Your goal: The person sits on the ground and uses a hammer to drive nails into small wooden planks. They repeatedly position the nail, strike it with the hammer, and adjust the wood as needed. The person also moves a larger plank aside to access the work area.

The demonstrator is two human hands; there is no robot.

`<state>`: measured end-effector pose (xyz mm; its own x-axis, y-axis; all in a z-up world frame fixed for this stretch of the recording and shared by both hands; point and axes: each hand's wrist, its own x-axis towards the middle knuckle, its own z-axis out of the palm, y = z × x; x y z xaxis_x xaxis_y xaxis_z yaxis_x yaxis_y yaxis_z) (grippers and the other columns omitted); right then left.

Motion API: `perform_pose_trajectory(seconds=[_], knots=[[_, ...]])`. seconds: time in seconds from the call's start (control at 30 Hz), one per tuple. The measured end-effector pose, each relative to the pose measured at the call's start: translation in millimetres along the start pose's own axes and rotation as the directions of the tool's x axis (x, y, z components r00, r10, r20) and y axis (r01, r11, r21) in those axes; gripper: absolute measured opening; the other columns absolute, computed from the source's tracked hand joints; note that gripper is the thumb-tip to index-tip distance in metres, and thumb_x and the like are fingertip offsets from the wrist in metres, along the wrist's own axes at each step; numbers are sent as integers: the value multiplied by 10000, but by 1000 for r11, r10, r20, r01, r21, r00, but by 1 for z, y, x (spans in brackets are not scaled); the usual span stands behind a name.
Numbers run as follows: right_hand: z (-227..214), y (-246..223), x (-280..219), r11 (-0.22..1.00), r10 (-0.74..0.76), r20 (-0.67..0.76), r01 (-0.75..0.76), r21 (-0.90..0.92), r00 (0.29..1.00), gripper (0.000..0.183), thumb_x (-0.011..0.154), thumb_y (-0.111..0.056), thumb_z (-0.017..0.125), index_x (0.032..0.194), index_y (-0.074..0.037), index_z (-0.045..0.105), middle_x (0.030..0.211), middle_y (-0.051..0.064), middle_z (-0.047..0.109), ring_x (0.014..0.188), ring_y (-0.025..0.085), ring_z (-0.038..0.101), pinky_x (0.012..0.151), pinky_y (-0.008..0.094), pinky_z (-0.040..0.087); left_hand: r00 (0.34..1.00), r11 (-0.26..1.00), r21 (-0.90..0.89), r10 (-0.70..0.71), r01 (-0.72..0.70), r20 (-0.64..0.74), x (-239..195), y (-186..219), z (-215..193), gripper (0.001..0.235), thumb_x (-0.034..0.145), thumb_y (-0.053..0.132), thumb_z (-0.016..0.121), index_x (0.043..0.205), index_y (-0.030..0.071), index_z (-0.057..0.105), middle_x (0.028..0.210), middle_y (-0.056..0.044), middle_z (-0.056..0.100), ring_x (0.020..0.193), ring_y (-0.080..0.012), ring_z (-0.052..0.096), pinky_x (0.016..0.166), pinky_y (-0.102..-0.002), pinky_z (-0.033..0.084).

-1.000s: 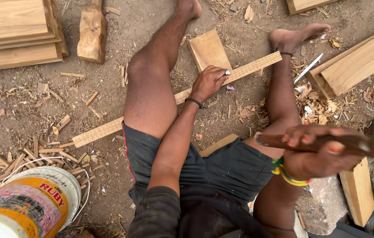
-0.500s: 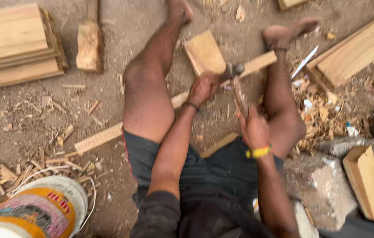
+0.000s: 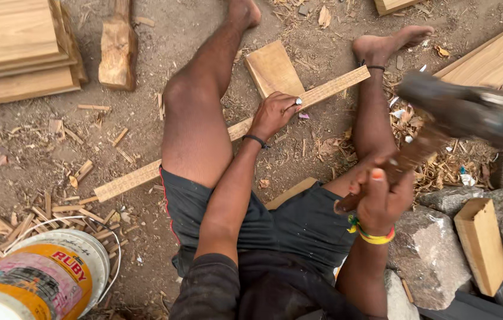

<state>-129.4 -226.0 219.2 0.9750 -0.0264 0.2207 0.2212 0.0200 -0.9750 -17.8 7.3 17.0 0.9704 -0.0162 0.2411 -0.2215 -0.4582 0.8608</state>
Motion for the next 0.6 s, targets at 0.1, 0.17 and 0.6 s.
perform_pose_trajectory(seconds=[0.1,0.17,0.6], knots=[[0,-17,9,986,-126,-37,129,108,991,272,1106,-244,668,1210,-24,547,766,74,589,568,135,594,492,285,523,1000,1000,20,4,-4,14,0,1,-1,155,907,126,737,1028,34,765,1036,-103,774,994,-275,692,903,-407,559],[-2,-26,11,973,-154,-48,160,165,987,288,1133,-260,682,1221,-23,544,776,90,589,604,144,586,515,298,524,1000,1000,27,5,-6,24,-1,-1,0,164,908,118,723,1044,37,767,1048,-100,775,1008,-276,690,908,-403,561],[-5,110,-4,480,277,206,51,-876,939,253,1045,-246,660,1043,-11,568,708,176,629,554,300,622,523,417,455,997,997,76,6,-12,77,-3,-6,7,128,909,122,735,1017,81,791,1013,-68,781,988,-244,711,935,-396,568]])
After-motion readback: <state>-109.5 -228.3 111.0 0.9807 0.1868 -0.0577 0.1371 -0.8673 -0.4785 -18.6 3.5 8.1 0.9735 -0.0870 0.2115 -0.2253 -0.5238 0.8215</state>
